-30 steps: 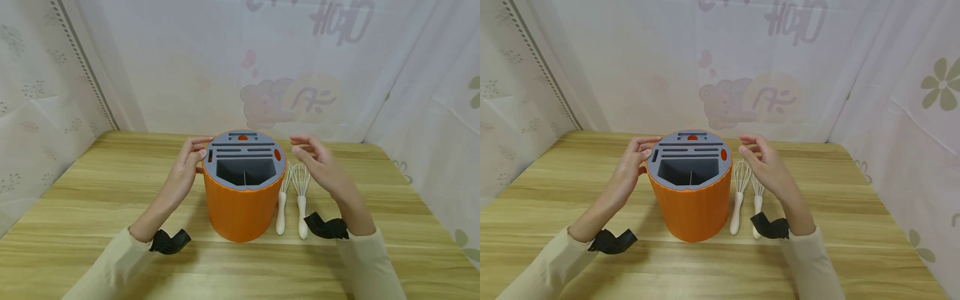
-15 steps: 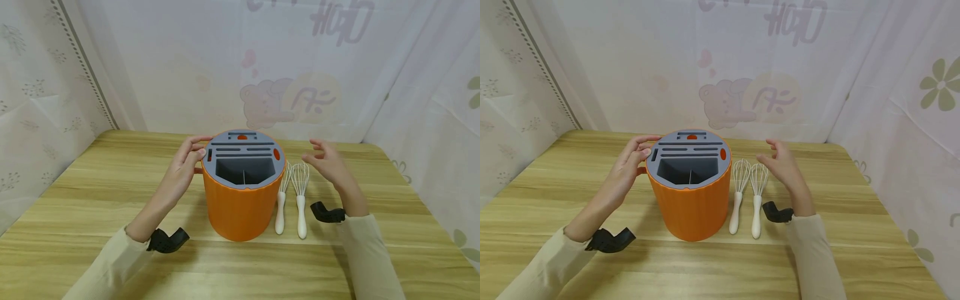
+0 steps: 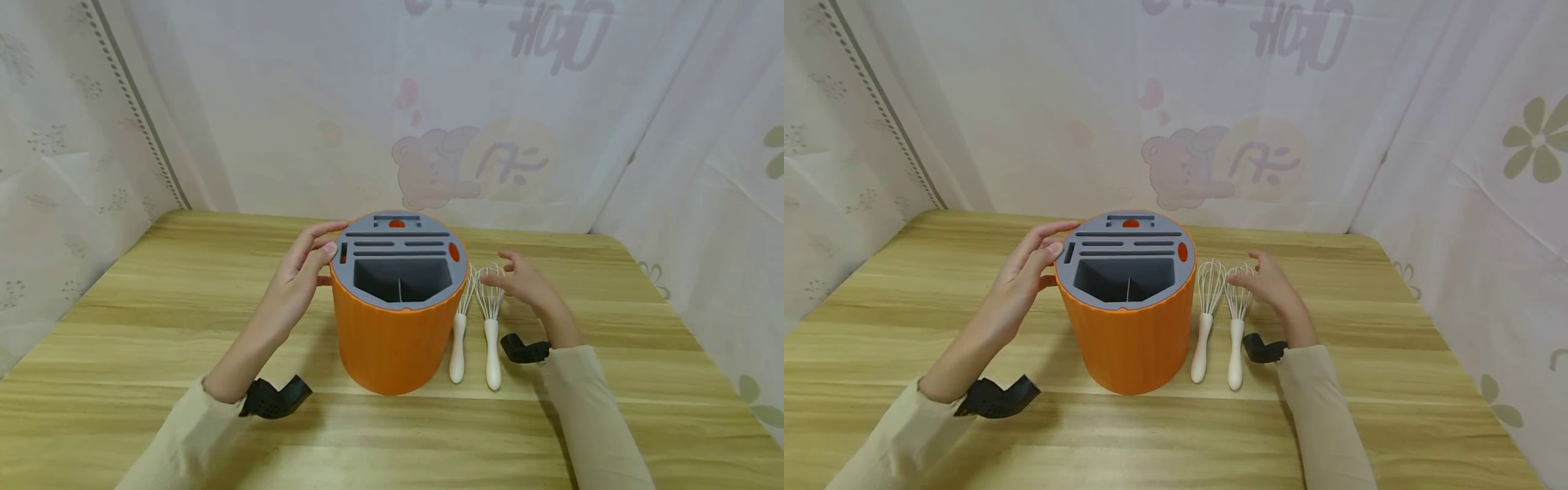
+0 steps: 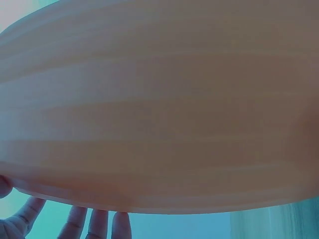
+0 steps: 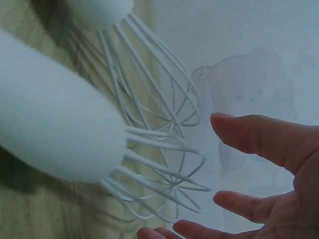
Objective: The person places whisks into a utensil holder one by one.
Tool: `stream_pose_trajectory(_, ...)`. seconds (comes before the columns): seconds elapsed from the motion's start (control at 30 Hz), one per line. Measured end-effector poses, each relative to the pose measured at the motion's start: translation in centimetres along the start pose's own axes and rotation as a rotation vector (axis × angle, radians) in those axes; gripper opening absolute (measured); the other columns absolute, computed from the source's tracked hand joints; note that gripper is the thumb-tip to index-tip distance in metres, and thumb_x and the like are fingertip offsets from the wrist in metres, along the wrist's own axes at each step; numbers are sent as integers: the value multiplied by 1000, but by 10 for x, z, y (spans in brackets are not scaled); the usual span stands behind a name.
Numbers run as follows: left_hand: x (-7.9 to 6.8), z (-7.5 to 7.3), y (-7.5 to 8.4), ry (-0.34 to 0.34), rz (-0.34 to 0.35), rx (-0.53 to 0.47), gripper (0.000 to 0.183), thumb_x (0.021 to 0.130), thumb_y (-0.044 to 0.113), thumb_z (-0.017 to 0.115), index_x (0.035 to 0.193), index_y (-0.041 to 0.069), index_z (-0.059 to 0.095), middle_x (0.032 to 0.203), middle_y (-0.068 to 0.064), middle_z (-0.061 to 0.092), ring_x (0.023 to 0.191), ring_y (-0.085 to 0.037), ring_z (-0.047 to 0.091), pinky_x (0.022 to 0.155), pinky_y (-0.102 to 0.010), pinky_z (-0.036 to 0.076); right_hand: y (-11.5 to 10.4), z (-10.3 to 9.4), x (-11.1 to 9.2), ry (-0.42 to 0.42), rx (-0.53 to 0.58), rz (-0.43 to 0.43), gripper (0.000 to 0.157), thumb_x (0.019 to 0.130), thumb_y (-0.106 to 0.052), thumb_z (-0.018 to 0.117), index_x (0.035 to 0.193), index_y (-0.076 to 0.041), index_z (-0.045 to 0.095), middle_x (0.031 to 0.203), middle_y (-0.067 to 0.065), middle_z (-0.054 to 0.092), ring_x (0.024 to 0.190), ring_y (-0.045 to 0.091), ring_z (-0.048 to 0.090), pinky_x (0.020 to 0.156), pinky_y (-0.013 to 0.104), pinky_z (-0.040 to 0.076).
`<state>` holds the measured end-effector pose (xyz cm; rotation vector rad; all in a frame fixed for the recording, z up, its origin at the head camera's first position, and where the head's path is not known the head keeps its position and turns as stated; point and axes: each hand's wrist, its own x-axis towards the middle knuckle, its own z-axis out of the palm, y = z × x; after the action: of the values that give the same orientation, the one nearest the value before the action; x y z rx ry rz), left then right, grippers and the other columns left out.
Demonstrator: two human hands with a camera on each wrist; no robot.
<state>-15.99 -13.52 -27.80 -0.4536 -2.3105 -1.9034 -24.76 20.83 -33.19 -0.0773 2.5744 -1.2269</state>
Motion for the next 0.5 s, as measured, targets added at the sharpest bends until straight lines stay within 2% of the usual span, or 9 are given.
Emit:
stream_pose_trajectory(0.27,0,-1,0,-12,2,2,35,100,27,38,134,23,45,119,-7,54,107,-22,53,85,-43,48,3,5,3,-13,-6,3,80,90,-27,59,148,1,11,137,33,30,107,38,49,87,44,47)
stream_pose_trajectory(0.5,0,-1,-1,-19,6,-1,35,100,28,37,135,24,45,118,-5,54,106,-22,53,85,-45,48,3,7,3,-23,-9,5,81,89,-25,61,147,2,12,137,34,31,111,38,47,85,43,48)
